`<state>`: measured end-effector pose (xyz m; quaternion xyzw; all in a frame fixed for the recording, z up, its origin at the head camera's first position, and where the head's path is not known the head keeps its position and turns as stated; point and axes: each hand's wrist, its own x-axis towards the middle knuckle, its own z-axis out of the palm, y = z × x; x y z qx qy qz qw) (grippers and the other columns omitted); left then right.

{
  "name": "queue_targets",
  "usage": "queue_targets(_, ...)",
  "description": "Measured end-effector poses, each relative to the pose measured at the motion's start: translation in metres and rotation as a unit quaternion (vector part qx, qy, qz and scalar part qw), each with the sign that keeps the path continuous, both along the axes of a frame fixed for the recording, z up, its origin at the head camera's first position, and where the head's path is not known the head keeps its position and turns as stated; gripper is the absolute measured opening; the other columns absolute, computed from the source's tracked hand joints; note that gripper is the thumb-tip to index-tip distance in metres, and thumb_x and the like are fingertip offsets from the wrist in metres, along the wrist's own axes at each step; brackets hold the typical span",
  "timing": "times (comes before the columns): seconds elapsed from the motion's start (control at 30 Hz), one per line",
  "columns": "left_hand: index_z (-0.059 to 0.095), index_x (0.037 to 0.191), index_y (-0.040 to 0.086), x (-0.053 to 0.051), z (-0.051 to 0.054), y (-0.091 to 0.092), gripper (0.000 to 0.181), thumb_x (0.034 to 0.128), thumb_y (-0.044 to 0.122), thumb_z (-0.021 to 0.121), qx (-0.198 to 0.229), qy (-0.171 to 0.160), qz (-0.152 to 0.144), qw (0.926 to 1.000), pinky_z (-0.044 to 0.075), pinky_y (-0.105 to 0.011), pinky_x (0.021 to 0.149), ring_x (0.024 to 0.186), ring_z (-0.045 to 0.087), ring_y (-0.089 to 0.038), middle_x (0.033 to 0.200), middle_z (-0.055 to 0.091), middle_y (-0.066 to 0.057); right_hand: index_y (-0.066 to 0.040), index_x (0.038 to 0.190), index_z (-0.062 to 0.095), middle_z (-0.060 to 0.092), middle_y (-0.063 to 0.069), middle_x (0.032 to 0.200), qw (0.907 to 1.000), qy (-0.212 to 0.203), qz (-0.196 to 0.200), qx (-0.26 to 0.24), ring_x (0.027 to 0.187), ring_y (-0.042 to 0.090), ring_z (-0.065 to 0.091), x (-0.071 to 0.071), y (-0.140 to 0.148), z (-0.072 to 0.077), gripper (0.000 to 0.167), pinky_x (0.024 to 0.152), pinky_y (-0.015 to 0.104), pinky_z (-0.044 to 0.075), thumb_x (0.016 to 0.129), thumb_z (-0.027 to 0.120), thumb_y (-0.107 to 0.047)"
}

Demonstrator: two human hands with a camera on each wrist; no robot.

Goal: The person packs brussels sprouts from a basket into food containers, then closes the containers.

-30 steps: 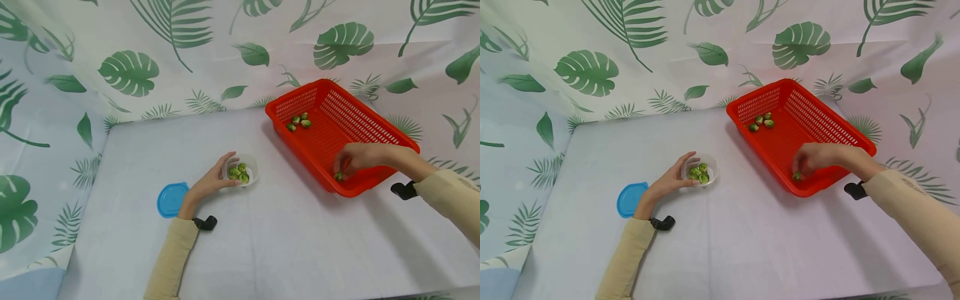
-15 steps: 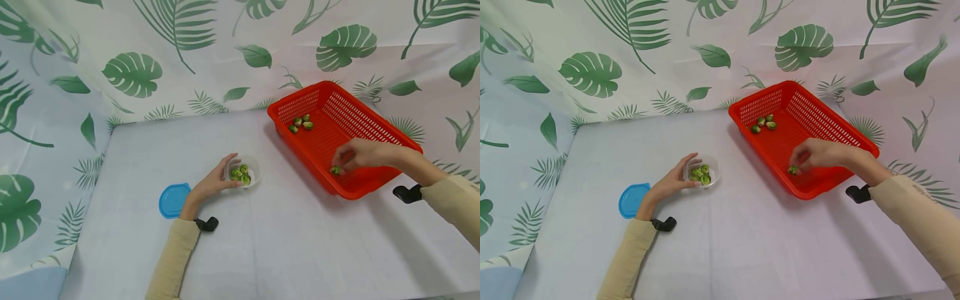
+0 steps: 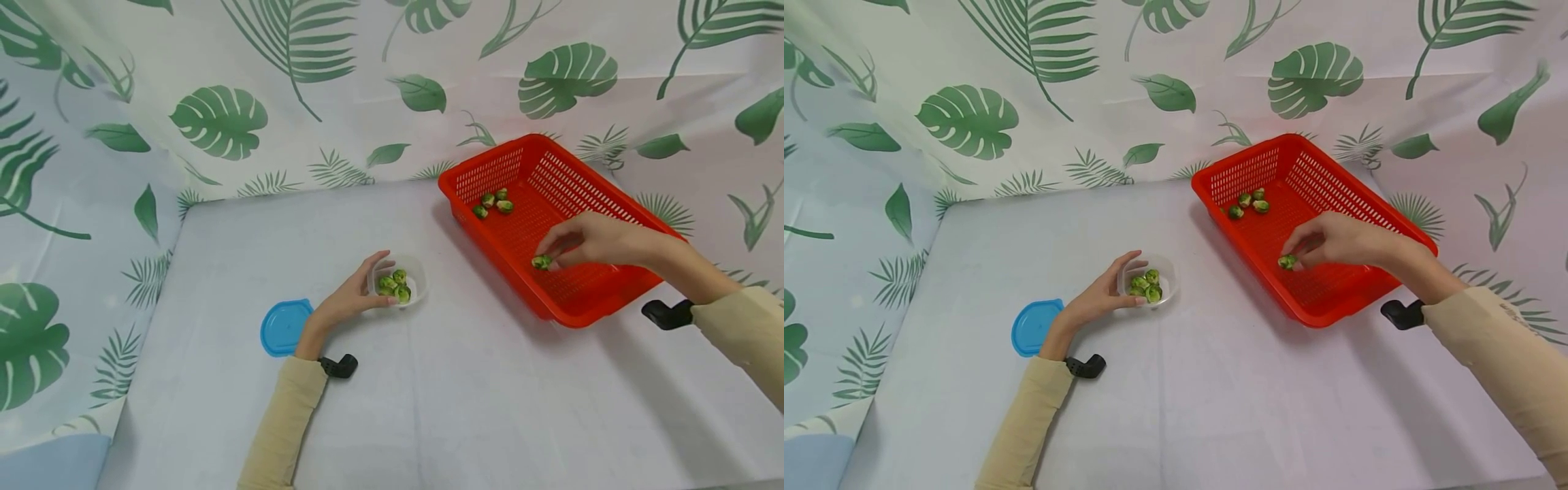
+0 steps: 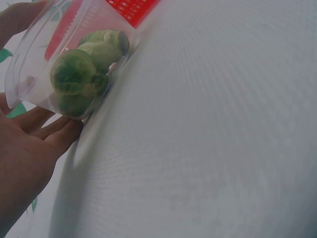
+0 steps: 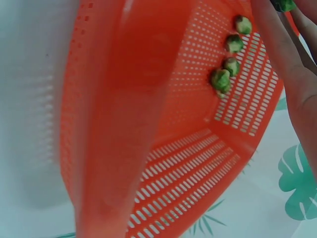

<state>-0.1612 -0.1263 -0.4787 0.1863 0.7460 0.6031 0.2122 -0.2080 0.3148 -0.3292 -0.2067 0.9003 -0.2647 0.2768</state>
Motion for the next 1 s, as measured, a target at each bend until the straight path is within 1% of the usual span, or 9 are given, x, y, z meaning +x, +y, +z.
queue_targets(0.17, 0.016, 0.166, 0.021, -0.001, 0.0, 0.0, 0.092, 0.095, 0.015, 0.074, 0.005, 0.004, -0.002, 1.0, 0.016, -0.06, 0.126, 0.16, 0.012, -0.02, 0.165, 0.034, -0.003, -0.01, 0.122, 0.073, 0.074, 0.006, 0.115, 0.9999, 0.009, -0.01, -0.004, 0.101, 0.013, 0.069, -0.001, -0.003, 0.005, 0.034, 0.08, 0.021, 0.059, 0.089, 0.081, -0.017)
queue_targets(0.33, 0.015, 0.166, 0.02, -0.002, 0.0, 0.0, 0.092, 0.0953, 0.013, 0.074, 0.009, 0.003, -0.004, 0.9999, 0.016, -0.059, 0.127, 0.159, 0.013, -0.021, 0.165, 0.033, -0.004, -0.013, 0.122, 0.074, 0.074, 0.004, 0.115, 0.9992, 0.031, -0.025, 0.002, 0.102, 0.014, 0.068, -0.003, -0.01, 0.01, 0.032, 0.078, 0.021, 0.059, 0.091, 0.08, -0.016)
queue_targets(0.43, 0.015, 0.166, 0.02, -0.003, -0.001, 0.0, 0.092, 0.0954, 0.013, 0.074, 0.009, 0.004, -0.005, 0.9999, 0.017, -0.058, 0.127, 0.159, 0.015, -0.022, 0.165, 0.033, -0.005, -0.014, 0.122, 0.074, 0.074, 0.004, 0.115, 0.9986, 0.045, -0.027, -0.001, 0.102, 0.015, 0.068, -0.004, -0.015, 0.013, 0.032, 0.078, 0.022, 0.059, 0.091, 0.079, -0.016)
queue_targets(0.53, 0.015, 0.166, 0.021, -0.003, -0.002, 0.0, 0.092, 0.0955, 0.014, 0.074, 0.007, 0.006, -0.004, 0.9999, 0.017, -0.059, 0.127, 0.159, 0.015, -0.021, 0.165, 0.033, -0.004, -0.015, 0.122, 0.074, 0.074, 0.004, 0.115, 0.9983, 0.053, -0.021, -0.012, 0.103, 0.015, 0.068, -0.003, -0.021, 0.016, 0.031, 0.079, 0.023, 0.059, 0.092, 0.079, -0.017)
queue_targets(0.7, 0.016, 0.166, 0.021, -0.002, -0.003, 0.0, 0.092, 0.0953, 0.014, 0.073, 0.005, 0.006, -0.003, 1.0, 0.017, -0.059, 0.126, 0.159, 0.016, -0.021, 0.165, 0.034, -0.004, -0.019, 0.118, 0.075, 0.075, 0.0, 0.112, 0.9976, 0.061, -0.014, -0.029, 0.102, 0.014, 0.069, -0.003, -0.029, 0.018, 0.026, 0.081, 0.024, 0.059, 0.093, 0.078, -0.019)
queue_targets(0.77, 0.016, 0.166, 0.022, -0.002, -0.003, 0.0, 0.092, 0.0951, 0.014, 0.074, 0.005, 0.006, -0.003, 1.0, 0.017, -0.059, 0.126, 0.159, 0.016, -0.021, 0.165, 0.034, -0.004, -0.021, 0.118, 0.076, 0.075, -0.002, 0.11, 0.9974, 0.064, -0.015, -0.031, 0.102, 0.013, 0.07, -0.003, -0.033, 0.018, 0.025, 0.082, 0.023, 0.059, 0.093, 0.079, -0.019)
queue_targets(1.0, 0.016, 0.166, 0.023, -0.001, -0.001, 0.0, 0.092, 0.0949, 0.014, 0.074, 0.006, 0.005, -0.001, 1.0, 0.018, -0.058, 0.127, 0.158, 0.019, -0.021, 0.165, 0.034, -0.004, -0.018, 0.118, 0.076, 0.075, 0.002, 0.113, 0.997, 0.065, -0.005, -0.042, 0.105, 0.017, 0.069, -0.005, -0.047, 0.015, 0.026, 0.08, 0.021, 0.058, 0.092, 0.079, -0.019)
